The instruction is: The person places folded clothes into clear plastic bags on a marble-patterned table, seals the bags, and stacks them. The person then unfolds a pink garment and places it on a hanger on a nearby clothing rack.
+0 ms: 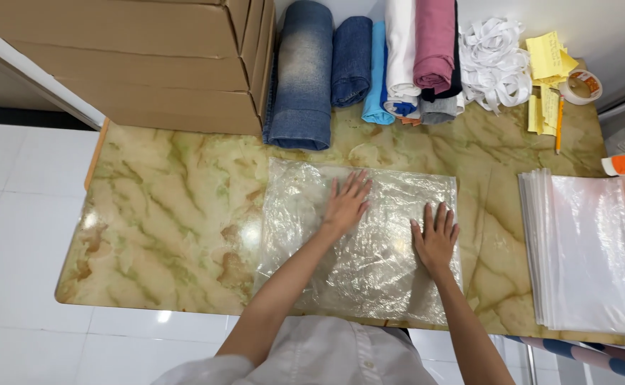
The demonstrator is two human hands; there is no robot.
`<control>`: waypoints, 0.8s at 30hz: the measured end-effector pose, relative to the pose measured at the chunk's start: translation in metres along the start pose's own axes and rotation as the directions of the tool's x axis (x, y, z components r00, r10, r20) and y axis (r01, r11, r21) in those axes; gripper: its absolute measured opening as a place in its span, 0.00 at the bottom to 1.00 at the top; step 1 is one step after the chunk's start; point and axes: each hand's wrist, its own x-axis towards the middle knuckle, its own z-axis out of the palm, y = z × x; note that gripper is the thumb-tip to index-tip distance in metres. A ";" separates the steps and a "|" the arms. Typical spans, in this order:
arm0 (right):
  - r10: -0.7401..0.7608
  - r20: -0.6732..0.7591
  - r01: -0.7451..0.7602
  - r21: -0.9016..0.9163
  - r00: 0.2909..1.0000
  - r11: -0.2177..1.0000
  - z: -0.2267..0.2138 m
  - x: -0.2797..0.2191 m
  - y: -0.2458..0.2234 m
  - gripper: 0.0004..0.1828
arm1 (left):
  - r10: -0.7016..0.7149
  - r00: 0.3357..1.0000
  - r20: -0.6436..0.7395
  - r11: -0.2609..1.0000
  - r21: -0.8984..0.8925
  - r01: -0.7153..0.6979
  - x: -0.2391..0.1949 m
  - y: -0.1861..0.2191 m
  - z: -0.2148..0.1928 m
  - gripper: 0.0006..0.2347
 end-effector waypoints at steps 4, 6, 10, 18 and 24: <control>0.004 0.020 -0.004 0.004 1.000 1.000 0.003 -0.001 0.000 0.40 | -0.221 0.971 0.090 0.971 0.113 0.211 0.006 -0.069 0.018 0.27; 0.001 -0.003 -0.001 -0.005 1.000 1.000 0.007 -0.001 0.003 0.39 | -0.369 0.929 -0.038 0.906 0.208 0.369 -0.017 -0.108 0.003 0.27; -0.007 -0.042 0.007 -0.004 0.999 1.000 0.026 0.009 0.001 0.39 | -0.564 0.823 0.064 0.802 0.280 0.527 -0.046 -0.131 -0.066 0.28; -0.721 0.060 0.692 0.233 0.691 0.683 0.048 0.022 -0.181 0.36 | -0.569 0.804 0.172 0.817 0.235 0.527 -0.040 -0.142 -0.074 0.28; -0.443 -0.139 0.453 0.053 0.886 0.890 0.024 0.070 -0.065 0.34 | -0.566 0.806 0.173 0.821 0.203 0.533 -0.040 -0.149 -0.063 0.28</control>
